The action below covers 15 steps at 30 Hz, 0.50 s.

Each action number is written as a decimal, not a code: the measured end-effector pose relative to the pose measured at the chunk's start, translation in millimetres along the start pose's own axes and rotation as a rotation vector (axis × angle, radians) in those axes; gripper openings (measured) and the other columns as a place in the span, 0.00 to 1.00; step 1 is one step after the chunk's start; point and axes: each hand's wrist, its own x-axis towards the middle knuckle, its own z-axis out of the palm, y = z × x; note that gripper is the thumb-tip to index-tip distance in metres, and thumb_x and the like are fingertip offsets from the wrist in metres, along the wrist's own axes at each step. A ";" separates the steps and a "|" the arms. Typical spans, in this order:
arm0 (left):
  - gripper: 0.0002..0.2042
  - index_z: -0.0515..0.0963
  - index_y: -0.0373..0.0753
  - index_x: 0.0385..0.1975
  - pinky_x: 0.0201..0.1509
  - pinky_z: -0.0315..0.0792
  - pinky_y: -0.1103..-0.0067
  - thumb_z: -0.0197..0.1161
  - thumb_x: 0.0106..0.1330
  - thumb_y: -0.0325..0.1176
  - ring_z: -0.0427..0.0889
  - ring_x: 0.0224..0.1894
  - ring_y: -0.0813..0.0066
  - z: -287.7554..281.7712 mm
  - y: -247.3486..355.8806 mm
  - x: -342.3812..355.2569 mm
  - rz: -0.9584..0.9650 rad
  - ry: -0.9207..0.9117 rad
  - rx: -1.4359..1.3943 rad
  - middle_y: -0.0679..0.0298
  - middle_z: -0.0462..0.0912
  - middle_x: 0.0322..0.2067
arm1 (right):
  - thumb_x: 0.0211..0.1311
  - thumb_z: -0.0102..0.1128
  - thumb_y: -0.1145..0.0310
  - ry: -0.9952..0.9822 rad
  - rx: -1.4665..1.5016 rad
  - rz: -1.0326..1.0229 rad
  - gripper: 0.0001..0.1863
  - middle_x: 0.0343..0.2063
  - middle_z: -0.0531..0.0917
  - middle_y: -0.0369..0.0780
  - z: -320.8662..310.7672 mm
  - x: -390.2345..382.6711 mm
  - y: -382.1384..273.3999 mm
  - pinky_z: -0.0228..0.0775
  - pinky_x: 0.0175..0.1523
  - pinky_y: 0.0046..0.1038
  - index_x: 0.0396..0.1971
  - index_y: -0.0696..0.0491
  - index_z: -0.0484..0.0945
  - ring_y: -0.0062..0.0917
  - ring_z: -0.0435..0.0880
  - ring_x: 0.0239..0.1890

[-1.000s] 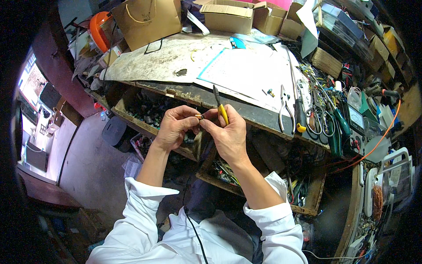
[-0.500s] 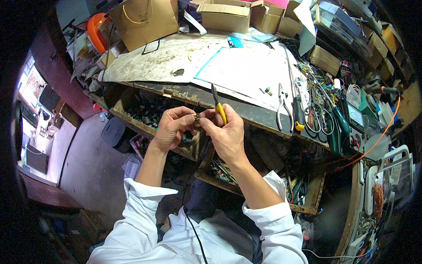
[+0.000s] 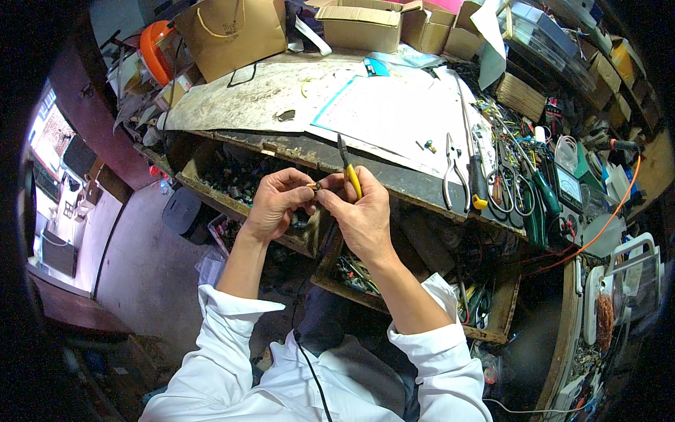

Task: The person works at a cluttered workbench, using pliers and a screwdriver to strip, twist, and crimp a small copper wire. They repeatedly adjust the wire ends and inspect the connection while handling the tools.

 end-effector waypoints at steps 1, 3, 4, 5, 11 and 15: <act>0.06 0.83 0.34 0.39 0.35 0.82 0.81 0.70 0.65 0.25 0.85 0.30 0.77 0.3 0.2 -0.2 0.004 0.003 0.007 0.61 0.87 0.32 | 0.60 0.70 0.76 -0.001 -0.002 0.003 0.09 0.28 0.80 0.31 0.0 -0.1 -0.2 0.68 0.32 0.16 0.36 0.58 0.77 0.10 0.73 0.28; 0.06 0.83 0.34 0.39 0.35 0.82 0.81 0.70 0.65 0.25 0.85 0.30 0.78 1.2 0.3 -0.5 0.011 0.009 0.020 0.61 0.87 0.32 | 0.60 0.70 0.76 -0.004 -0.020 0.005 0.09 0.28 0.80 0.31 -1.0 0.1 1.1 0.67 0.32 0.16 0.36 0.58 0.77 0.09 0.73 0.28; 0.06 0.83 0.34 0.39 0.35 0.82 0.81 0.70 0.65 0.25 0.85 0.30 0.78 0.7 -0.1 -0.3 0.015 0.005 0.029 0.61 0.87 0.32 | 0.60 0.70 0.76 -0.005 -0.029 0.006 0.09 0.28 0.80 0.31 -1.6 0.4 2.2 0.67 0.32 0.16 0.37 0.58 0.77 0.09 0.73 0.28; 0.05 0.83 0.34 0.39 0.35 0.82 0.81 0.70 0.65 0.25 0.85 0.30 0.78 -0.2 -0.8 0.1 0.020 0.001 0.037 0.61 0.87 0.32 | 0.60 0.70 0.76 -0.007 -0.023 -0.001 0.09 0.28 0.81 0.32 -2.4 0.8 4.2 0.68 0.33 0.16 0.37 0.58 0.77 0.10 0.75 0.28; 0.05 0.84 0.34 0.39 0.35 0.82 0.81 0.69 0.66 0.26 0.86 0.30 0.77 -0.4 -3.2 0.9 0.010 0.020 -0.015 0.61 0.88 0.32 | 0.61 0.68 0.80 -0.020 0.146 -0.033 0.09 0.32 0.83 0.37 3.4 0.2 2.5 0.79 0.39 0.20 0.37 0.59 0.75 0.16 0.82 0.33; 0.05 0.84 0.34 0.39 0.35 0.81 0.81 0.68 0.67 0.27 0.86 0.30 0.76 -0.1 -0.6 -1.3 -0.022 0.013 -0.066 0.61 0.87 0.32 | 0.61 0.69 0.78 -0.027 0.157 -0.023 0.10 0.32 0.83 0.37 5.5 -1.2 1.8 0.76 0.36 0.19 0.36 0.58 0.75 0.15 0.81 0.32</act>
